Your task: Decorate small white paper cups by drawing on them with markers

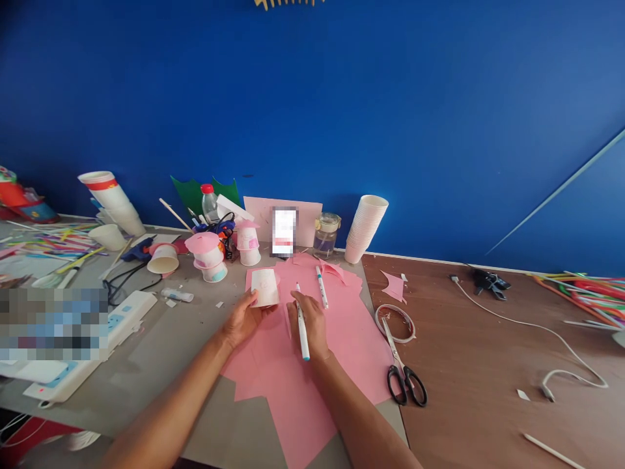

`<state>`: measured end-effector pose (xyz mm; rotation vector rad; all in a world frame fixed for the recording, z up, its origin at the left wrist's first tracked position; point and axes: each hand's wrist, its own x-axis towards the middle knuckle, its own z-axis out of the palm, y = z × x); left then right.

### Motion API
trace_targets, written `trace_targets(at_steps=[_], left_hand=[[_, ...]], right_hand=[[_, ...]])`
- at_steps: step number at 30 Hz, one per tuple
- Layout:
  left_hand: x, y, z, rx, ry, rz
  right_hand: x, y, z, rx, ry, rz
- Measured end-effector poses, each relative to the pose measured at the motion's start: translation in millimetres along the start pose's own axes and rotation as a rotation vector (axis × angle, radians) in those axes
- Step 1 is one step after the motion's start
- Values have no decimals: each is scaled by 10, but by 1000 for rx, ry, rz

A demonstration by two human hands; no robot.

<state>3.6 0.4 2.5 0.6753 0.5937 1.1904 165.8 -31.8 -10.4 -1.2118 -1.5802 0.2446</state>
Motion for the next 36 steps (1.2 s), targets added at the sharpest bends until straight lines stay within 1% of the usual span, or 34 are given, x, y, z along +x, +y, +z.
trace_targets(at_steps=[3, 7, 10, 13, 18, 22, 26, 28, 30, 34, 36], left_hand=[[18, 4, -28, -54, 56, 8], [25, -6, -28, -64, 45, 9], [18, -13, -3, -53, 25, -6], [10, -13, 21, -34, 4, 0], [3, -9, 30, -41, -27, -3], [-4, -10, 24, -49, -36, -15], [-27, -14, 40, -22, -107, -55], [-33, -24, 45, 16, -124, -62], [-25, -40, 32, 81, -78, -12], [32, -76, -46, 293, 137, 253], [61, -87, -80, 382, 193, 320]], right_hand=[[7, 138, 35, -187, -92, -79], [-37, 179, 54, -413, -220, -143], [-56, 154, 58, -487, -276, -156], [-54, 141, 58, -495, -311, -144], [-47, 152, 52, -474, -306, -123], [-55, 167, 70, -466, -254, -128], [-59, 183, 98, -464, -197, -144], [-53, 188, 96, -450, -180, -137], [-43, 187, 83, -430, -156, -124], [-23, 167, 55, -382, -101, -103], [-18, 157, 54, -359, -86, -110]])
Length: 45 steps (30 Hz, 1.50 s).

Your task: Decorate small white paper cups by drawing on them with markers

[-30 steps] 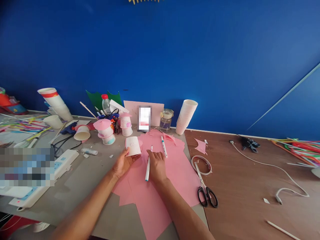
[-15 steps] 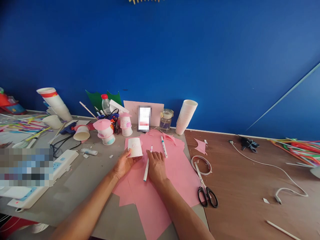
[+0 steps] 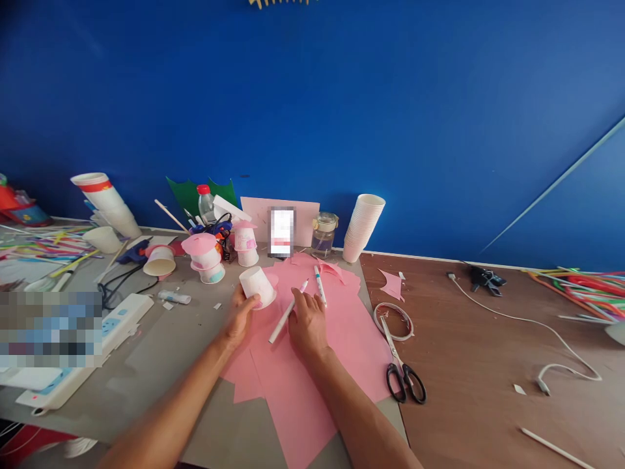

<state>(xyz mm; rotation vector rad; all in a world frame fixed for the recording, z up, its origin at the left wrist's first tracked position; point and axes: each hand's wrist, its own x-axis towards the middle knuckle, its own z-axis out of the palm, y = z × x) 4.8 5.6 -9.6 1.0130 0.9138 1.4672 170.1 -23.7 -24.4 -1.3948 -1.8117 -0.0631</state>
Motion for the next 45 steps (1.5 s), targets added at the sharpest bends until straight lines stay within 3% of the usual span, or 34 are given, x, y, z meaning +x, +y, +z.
trace_targets(at_steps=[9, 18, 25, 27, 31, 33, 38, 41, 45], left_hand=[[-17, -16, 39, 305, -23, 97], [-43, -24, 18, 207, -24, 37], [-110, 93, 17, 288, 100, 240], [-172, 151, 39, 361, 6, 264], [-338, 208, 131, 562, -386, 216], [-411, 190, 182, 611, -516, 171], [-485, 133, 253, 547, -486, 109], [-472, 148, 270, 466, -496, 46], [-442, 165, 286, 329, -531, -53]], right_hand=[[42, 31, 15, 64, 129, -30], [53, 1, -32, 74, 111, -8], [70, -16, -65, 76, 181, -17], [72, -30, -91, 75, 223, -10], [70, -46, -140, 49, 290, -6], [67, -40, -154, 31, 322, -32], [51, -18, -181, 66, 337, -122], [36, -49, -220, 220, 255, -195], [26, -157, -289, 435, 108, -181]])
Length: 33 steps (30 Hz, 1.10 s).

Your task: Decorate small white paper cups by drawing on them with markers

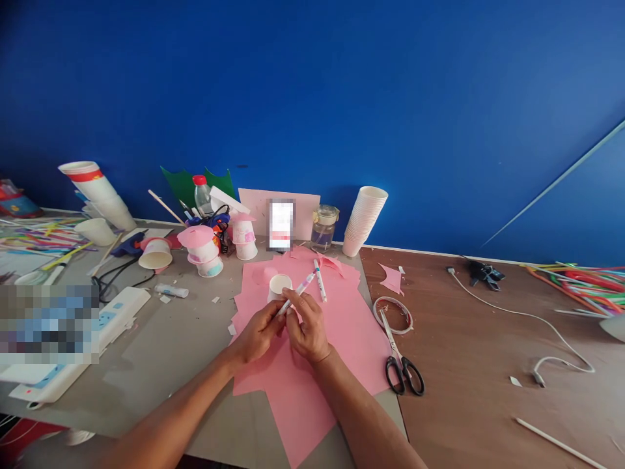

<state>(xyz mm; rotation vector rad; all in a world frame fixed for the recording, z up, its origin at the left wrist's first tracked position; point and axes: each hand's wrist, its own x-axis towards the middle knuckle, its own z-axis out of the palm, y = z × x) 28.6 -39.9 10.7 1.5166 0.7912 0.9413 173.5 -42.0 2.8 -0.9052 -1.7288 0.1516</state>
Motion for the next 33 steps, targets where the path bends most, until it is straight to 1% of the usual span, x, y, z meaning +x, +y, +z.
trace_targets(at_steps=[4, 8, 10, 13, 15, 18, 22, 26, 29, 31, 33], left_hand=[[18, -5, -5, -131, 5, -28], [16, 43, -22, -210, -67, -75], [12, 75, -34, -224, -115, -97], [7, 83, -41, -271, -135, -137], [4, 65, -31, -324, -121, -160], [0, 34, 2, -372, -119, -177], [-2, 26, 34, -365, -120, -151], [2, 47, -4, -407, -45, -127], [-6, 82, -25, -415, -5, -119], [-21, 106, -5, -405, -28, -119], [-40, 124, 39, -370, -80, -120]], right_hand=[[10, -91, 31, 84, -77, 4], [-6, -111, 74, 125, -30, 28], [-18, -112, 88, 132, -2, 69], [-35, -112, 107, 132, 9, 150], [-43, -113, 120, 135, 25, 178], [-40, -126, 128, 150, 42, 178], [-8, -187, 106, 190, 58, 171], [2, -257, 98, 217, 175, 160], [-14, -282, 117, 300, 232, 233], [-24, -292, 128, 354, 199, 292], [-28, -307, 134, 390, 122, 320]])
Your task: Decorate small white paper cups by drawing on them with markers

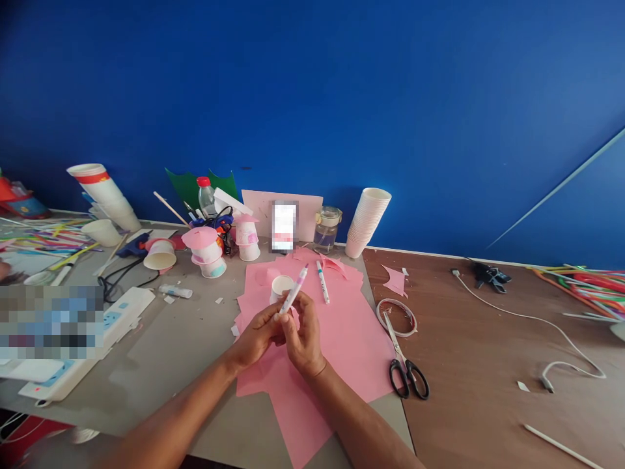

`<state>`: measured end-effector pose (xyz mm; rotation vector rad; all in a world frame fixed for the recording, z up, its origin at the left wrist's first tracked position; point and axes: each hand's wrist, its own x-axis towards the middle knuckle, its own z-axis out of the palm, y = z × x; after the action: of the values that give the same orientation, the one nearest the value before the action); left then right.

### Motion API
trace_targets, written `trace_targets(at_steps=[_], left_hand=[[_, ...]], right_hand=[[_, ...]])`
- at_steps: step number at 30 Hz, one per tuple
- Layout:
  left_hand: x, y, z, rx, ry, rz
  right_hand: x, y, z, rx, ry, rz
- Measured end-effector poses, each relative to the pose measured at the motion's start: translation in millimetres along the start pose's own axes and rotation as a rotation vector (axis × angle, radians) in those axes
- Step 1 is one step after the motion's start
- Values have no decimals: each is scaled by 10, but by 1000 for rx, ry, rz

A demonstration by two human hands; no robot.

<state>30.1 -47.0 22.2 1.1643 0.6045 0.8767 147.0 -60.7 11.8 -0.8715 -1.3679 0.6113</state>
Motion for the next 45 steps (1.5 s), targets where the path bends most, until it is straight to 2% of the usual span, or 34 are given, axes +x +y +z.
trace_targets(at_steps=[3, 8, 15, 21, 25, 29, 32, 37, 45], left_hand=[[-16, -19, 70, 70, -40, -17], [-15, -18, 118, 126, -15, -32], [-2, -64, 145, 221, 46, -23], [22, -129, 74, 34, -33, -34], [43, -85, -10, -148, 23, -60], [70, -27, -97, -284, 115, -21], [82, 11, -153, -286, 180, 9], [86, 59, -232, -249, 201, 76], [116, 133, -389, -427, 301, 160]], right_hand=[[-18, -20, 22, 62, -56, 40], [-75, -8, 74, 129, 2, 138], [-66, 56, 40, 21, 22, 137], [60, 54, -16, 183, 38, 210], [103, 108, -70, 175, 127, 201], [92, 143, -116, 112, 169, 240], [82, 108, -118, 96, 126, 258], [76, 54, -75, 81, 43, 217], [-1, 47, -1, 72, -265, 238]])
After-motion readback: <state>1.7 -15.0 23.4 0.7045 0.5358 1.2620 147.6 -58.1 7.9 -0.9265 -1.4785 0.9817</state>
